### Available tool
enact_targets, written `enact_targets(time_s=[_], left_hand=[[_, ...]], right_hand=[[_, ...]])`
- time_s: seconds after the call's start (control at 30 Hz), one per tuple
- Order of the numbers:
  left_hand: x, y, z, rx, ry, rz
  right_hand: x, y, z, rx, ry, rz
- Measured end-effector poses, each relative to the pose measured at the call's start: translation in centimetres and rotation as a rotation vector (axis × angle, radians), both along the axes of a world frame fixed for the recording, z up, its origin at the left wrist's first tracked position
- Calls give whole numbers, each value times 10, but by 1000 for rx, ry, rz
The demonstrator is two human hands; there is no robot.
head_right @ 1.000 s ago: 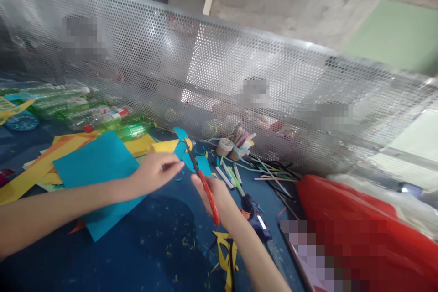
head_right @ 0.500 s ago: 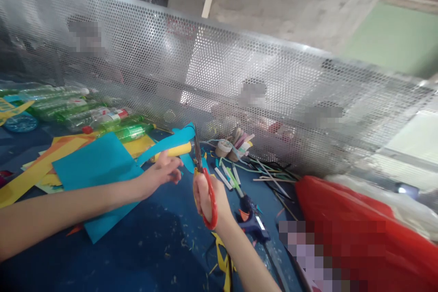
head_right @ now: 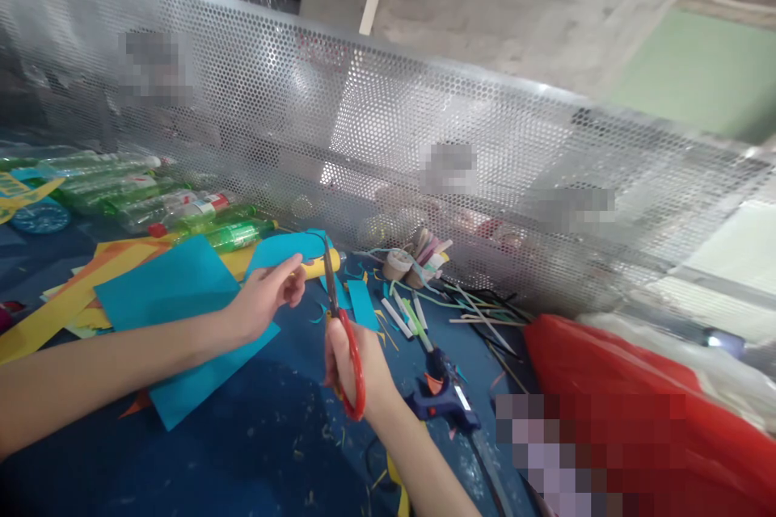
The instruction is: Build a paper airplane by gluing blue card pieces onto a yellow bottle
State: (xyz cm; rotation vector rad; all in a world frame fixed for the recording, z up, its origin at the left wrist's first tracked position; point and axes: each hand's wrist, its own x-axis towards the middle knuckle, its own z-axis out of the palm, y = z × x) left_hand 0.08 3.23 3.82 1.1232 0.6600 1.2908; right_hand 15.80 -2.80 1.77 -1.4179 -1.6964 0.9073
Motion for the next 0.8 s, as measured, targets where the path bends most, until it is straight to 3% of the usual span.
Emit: enact_targets(time_s=[0.17, 0.8], left_hand=[[3, 1, 0, -53, 3, 15], [5, -8, -7, 30, 181, -16]], right_hand=[[-2, 0, 0, 8, -46, 79], [2, 1, 0, 29, 54, 57]])
